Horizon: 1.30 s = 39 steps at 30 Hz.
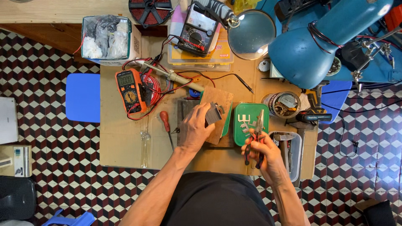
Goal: The person uses a hammer and screwdriver to tap and adjust a small metal component clamped on a wooden block. They then use pliers to trim and shape small metal pieces, repeatedly tapping and adjusting the component throughout the clip.
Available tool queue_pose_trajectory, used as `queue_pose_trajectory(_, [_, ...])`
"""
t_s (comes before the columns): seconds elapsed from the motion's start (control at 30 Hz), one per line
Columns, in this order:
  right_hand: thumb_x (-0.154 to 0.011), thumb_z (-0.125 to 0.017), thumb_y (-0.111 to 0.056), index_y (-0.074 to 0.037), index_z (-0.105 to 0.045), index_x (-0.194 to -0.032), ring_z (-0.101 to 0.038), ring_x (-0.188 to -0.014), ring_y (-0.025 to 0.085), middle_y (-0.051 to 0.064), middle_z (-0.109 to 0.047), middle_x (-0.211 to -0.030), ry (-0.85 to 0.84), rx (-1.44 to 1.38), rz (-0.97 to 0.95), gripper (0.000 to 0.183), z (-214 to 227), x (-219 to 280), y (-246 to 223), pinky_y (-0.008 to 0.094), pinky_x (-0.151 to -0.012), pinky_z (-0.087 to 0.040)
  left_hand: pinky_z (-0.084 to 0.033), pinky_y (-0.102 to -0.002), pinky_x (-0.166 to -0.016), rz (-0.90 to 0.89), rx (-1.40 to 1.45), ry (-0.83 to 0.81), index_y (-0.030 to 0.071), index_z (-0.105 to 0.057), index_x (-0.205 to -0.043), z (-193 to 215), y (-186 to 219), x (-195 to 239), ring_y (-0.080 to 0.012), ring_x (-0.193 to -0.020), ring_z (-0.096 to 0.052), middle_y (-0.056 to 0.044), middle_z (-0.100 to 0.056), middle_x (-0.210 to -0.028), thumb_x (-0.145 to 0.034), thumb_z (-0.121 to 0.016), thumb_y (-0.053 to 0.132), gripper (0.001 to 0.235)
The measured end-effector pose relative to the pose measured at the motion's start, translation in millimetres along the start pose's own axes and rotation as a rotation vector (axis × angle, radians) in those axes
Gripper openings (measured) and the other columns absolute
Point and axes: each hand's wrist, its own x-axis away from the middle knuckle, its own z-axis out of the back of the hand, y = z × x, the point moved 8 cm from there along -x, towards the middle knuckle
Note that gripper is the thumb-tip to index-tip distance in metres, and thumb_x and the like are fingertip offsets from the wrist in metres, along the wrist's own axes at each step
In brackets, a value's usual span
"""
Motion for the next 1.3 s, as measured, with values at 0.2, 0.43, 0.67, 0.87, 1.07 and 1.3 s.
queue_pose_trajectory(0.2, [-0.1, -0.059, -0.025, -0.002, -0.061, -0.114, -0.064, -0.072, 0.015, 0.009, -0.069, -0.084, -0.179, 0.269, -0.003, 0.027, -53, 17, 5, 0.029, -0.064, -0.053, -0.05, -0.04, -0.11, -0.099, -0.053, 0.002, 0.005, -0.052, -0.132, 13, 22, -3, -0.0325, -0.131, -0.055, -0.013, -0.056, -0.136, -0.072, -0.082, 0.001, 0.067])
queue_pose_trajectory(0.43, [-0.1, -0.056, -0.028, -0.004, -0.063, -0.112, -0.071, -0.082, 0.016, 0.011, -0.075, -0.092, -0.183, 0.362, -0.116, 0.028, -49, 19, 25, 0.033, -0.078, -0.059, -0.049, -0.039, -0.111, -0.157, -0.038, -0.023, 0.008, -0.05, -0.135, 11, 29, 12, -0.0335, -0.131, -0.054, -0.014, -0.058, -0.141, -0.08, -0.083, 0.007, 0.064])
queue_pose_trajectory(0.67, [-0.098, -0.054, -0.031, -0.008, -0.062, -0.114, -0.073, -0.088, 0.018, 0.01, -0.077, -0.098, -0.155, 0.403, -0.228, 0.029, -45, 22, 40, 0.036, -0.077, -0.059, -0.048, -0.041, -0.108, -0.049, 0.058, -0.105, 0.006, -0.047, -0.145, 7, 16, 10, -0.0326, -0.125, -0.056, -0.013, -0.063, -0.129, -0.079, -0.083, 0.007, 0.075])
queue_pose_trajectory(0.87, [-0.1, -0.056, -0.031, -0.002, -0.062, -0.113, -0.075, -0.087, 0.021, 0.013, -0.076, -0.098, -0.205, 0.364, -0.181, 0.032, -54, 14, 42, 0.036, -0.08, -0.061, -0.049, -0.042, -0.105, -0.054, 0.1, -0.149, 0.007, -0.051, -0.141, 5, 17, 3, -0.0321, -0.123, -0.058, -0.015, -0.065, -0.129, -0.08, -0.08, 0.011, 0.067])
queue_pose_trajectory(1.07, [-0.099, -0.056, -0.029, -0.005, -0.06, -0.116, -0.075, -0.082, 0.02, 0.013, -0.075, -0.094, -0.221, 0.297, -0.211, 0.03, -57, 6, 43, 0.036, -0.077, -0.059, -0.052, -0.042, -0.101, -0.019, 0.139, -0.166, 0.01, -0.055, -0.135, 1, 12, 0, -0.0312, -0.119, -0.063, -0.013, -0.069, -0.123, -0.082, -0.077, 0.011, 0.057])
queue_pose_trajectory(1.3, [-0.101, -0.055, -0.029, -0.007, -0.058, -0.105, -0.071, -0.066, 0.017, 0.008, -0.068, -0.079, -0.21, 0.315, -0.233, 0.023, -59, 8, 37, 0.029, -0.058, -0.053, -0.054, -0.042, -0.1, -0.034, 0.143, -0.146, 0.011, -0.056, -0.133, 1, 12, 0, -0.0301, -0.116, -0.065, -0.012, -0.07, -0.12, -0.082, -0.077, 0.011, 0.055])
